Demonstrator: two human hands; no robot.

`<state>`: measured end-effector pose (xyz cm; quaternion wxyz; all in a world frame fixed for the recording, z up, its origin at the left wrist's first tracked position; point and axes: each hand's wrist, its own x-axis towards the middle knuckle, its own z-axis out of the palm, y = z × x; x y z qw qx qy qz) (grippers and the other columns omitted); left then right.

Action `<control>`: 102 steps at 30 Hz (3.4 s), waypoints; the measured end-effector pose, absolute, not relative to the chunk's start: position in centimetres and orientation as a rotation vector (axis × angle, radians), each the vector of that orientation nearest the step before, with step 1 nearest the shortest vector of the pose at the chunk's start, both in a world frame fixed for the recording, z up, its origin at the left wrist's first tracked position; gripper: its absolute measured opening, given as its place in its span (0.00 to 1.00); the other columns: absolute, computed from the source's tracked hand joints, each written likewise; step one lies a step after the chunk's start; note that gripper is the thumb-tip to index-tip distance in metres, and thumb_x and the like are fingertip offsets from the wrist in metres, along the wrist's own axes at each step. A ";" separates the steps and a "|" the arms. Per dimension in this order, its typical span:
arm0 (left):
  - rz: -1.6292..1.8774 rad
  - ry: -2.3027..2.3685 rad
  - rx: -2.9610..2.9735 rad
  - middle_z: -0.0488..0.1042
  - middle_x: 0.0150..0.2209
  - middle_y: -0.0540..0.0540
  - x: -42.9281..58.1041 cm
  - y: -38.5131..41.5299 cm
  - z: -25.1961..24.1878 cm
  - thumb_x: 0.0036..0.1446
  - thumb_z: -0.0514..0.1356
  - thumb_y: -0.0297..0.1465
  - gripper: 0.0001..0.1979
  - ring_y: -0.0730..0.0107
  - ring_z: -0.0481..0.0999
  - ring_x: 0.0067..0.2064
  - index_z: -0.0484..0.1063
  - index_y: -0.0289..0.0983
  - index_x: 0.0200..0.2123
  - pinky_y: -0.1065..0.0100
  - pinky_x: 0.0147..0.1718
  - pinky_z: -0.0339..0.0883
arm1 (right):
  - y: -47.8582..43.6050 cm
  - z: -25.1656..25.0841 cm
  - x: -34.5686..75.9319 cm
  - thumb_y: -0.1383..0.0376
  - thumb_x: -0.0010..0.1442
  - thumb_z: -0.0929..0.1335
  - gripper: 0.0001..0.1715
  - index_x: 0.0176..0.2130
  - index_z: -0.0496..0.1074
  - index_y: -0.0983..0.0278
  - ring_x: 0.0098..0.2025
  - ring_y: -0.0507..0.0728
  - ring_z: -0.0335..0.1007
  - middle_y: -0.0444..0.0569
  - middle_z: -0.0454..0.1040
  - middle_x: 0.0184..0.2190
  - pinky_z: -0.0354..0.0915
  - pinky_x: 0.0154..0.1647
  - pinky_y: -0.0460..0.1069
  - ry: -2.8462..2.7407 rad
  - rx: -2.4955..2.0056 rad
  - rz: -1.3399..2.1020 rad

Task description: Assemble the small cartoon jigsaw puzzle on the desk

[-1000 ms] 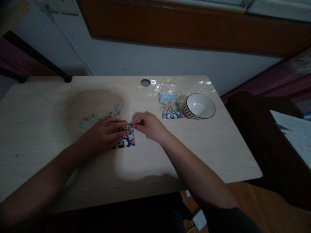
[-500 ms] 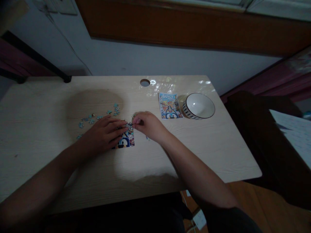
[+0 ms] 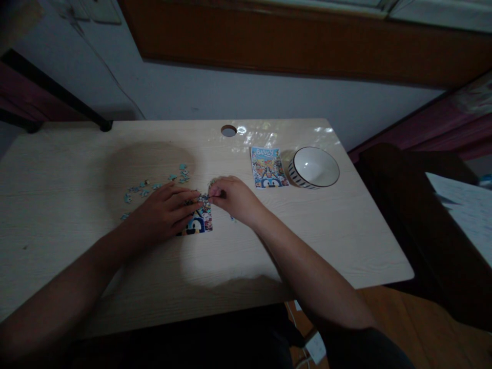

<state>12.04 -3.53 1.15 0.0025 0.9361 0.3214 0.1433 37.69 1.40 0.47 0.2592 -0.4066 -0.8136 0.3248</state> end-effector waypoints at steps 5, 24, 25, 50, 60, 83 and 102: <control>0.457 0.995 2.944 0.75 0.61 0.41 11.9 -3.5 1.0 0.72 0.59 0.32 0.17 0.50 0.71 0.61 0.76 0.42 0.61 0.41 0.65 0.62 | 1.5 0.5 37.9 0.73 0.60 0.75 0.06 0.34 0.77 0.63 0.35 0.54 0.71 0.44 0.76 0.31 0.64 0.41 0.49 -2.238 -1.053 0.898; 0.512 0.977 2.961 0.77 0.60 0.44 11.9 -3.3 1.0 0.71 0.60 0.32 0.16 0.52 0.72 0.60 0.77 0.43 0.59 0.42 0.65 0.62 | 2.0 0.0 38.6 0.74 0.62 0.72 0.07 0.35 0.77 0.63 0.35 0.54 0.70 0.44 0.76 0.31 0.63 0.41 0.49 -2.279 -0.953 0.888; 0.524 0.970 2.960 0.77 0.59 0.44 11.8 -3.3 1.0 0.71 0.60 0.32 0.16 0.52 0.72 0.60 0.77 0.43 0.59 0.42 0.66 0.61 | 2.0 0.0 38.6 0.74 0.63 0.72 0.07 0.35 0.77 0.62 0.36 0.54 0.70 0.44 0.76 0.31 0.63 0.41 0.49 -2.279 -0.952 0.890; 0.645 0.947 2.919 0.80 0.56 0.43 11.1 -2.9 0.9 0.68 0.61 0.28 0.16 0.54 0.75 0.58 0.78 0.40 0.57 0.44 0.63 0.67 | 1.9 1.0 38.9 0.74 0.62 0.71 0.07 0.34 0.76 0.62 0.37 0.55 0.68 0.45 0.74 0.31 0.63 0.44 0.50 -2.355 -0.932 0.889; 0.586 0.962 2.910 0.78 0.58 0.42 11.1 -3.0 0.6 0.68 0.62 0.29 0.17 0.53 0.72 0.61 0.77 0.41 0.59 0.45 0.65 0.65 | 1.9 0.7 38.7 0.74 0.61 0.72 0.08 0.34 0.76 0.62 0.37 0.55 0.68 0.44 0.73 0.30 0.63 0.44 0.50 -2.353 -0.933 0.858; 0.571 0.953 2.927 0.79 0.58 0.43 11.2 -3.0 0.8 0.70 0.60 0.29 0.16 0.53 0.73 0.60 0.76 0.41 0.59 0.45 0.64 0.66 | 1.9 0.4 38.7 0.73 0.62 0.72 0.07 0.34 0.75 0.62 0.36 0.55 0.68 0.44 0.73 0.30 0.62 0.44 0.50 -2.349 -0.910 0.840; 0.603 0.909 2.890 0.80 0.56 0.44 11.5 -3.2 0.9 0.69 0.62 0.29 0.17 0.54 0.73 0.62 0.77 0.42 0.59 0.45 0.65 0.64 | 1.8 0.6 38.4 0.74 0.60 0.73 0.08 0.32 0.75 0.62 0.35 0.55 0.68 0.44 0.73 0.29 0.62 0.43 0.50 -2.343 -0.941 0.842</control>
